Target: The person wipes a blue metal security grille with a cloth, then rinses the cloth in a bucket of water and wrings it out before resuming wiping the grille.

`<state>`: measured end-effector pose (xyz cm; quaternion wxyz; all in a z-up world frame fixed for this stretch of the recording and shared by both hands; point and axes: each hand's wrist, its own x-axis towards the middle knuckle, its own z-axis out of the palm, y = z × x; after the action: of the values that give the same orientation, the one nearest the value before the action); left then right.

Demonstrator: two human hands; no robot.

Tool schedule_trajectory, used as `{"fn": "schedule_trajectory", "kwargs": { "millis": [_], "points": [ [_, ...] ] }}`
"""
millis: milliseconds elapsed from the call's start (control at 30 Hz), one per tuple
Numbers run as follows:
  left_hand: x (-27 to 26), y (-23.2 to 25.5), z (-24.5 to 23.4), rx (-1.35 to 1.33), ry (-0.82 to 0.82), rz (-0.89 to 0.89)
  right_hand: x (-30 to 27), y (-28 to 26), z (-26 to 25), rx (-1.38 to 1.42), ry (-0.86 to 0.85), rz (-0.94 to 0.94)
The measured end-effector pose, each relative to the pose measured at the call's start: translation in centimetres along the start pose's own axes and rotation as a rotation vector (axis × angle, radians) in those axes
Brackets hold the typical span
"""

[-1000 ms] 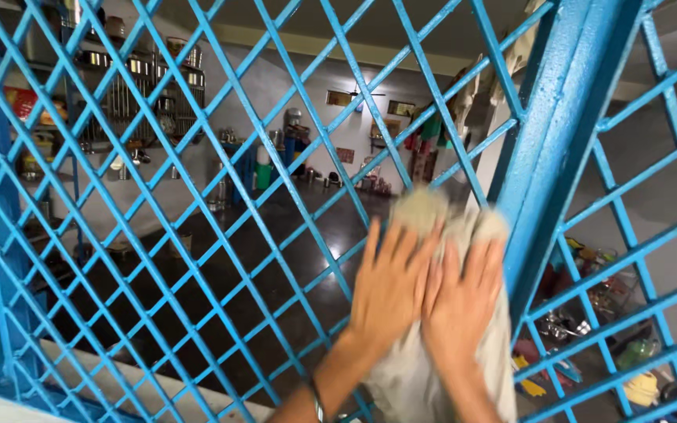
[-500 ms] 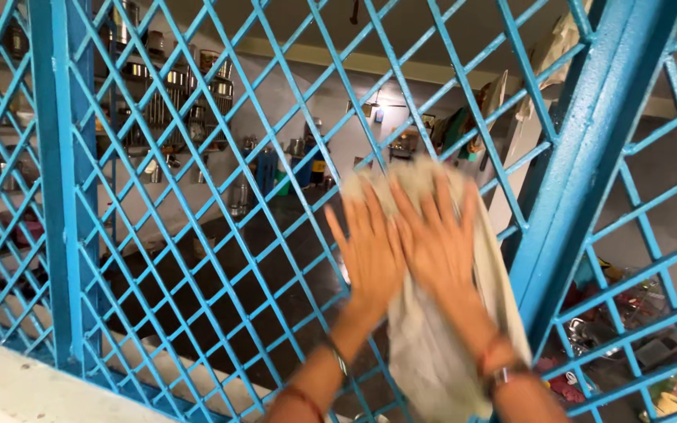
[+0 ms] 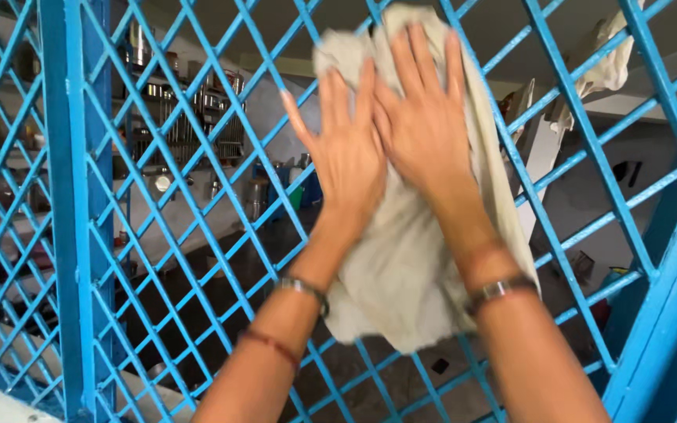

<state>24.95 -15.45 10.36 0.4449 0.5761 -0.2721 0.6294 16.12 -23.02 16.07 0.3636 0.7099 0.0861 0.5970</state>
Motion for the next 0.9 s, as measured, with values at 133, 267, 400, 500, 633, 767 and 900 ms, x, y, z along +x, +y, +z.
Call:
{"fn": "schedule_trajectory", "kwargs": {
  "millis": [133, 267, 400, 500, 633, 767, 900],
  "points": [
    [-8.6, 0.5, -4.2, -0.135, -0.144, 0.043, -7.7, -4.6, -3.8, -0.009, -0.14, 0.077],
    [-17.1, 2.5, -8.5, -0.13, -0.481, -0.037, -16.0, -9.0, -7.0, 0.081, -0.344, 0.18],
    [-21.0, 3.6, -12.9, -0.148, -0.418, -0.146, -18.5, -10.2, -8.1, 0.189, -0.372, 0.082],
    [-18.6, 1.9, -12.7, -0.187, -0.244, -0.243, -14.3, -10.0, -5.6, 0.233, -0.356, -0.074],
    [-8.8, -4.0, -7.3, -0.102, -0.002, -0.253, -1.8, -8.7, 1.9, -0.118, -0.269, -0.247],
    [3.1, -12.4, -2.5, 0.03, 0.063, -0.294, 10.9, -8.0, 9.4, -0.149, 0.032, -0.252],
    [8.5, -18.6, -1.9, 0.112, 0.009, -0.151, 17.3, -9.5, 13.4, 0.076, 0.025, -0.126]
  ]
}}
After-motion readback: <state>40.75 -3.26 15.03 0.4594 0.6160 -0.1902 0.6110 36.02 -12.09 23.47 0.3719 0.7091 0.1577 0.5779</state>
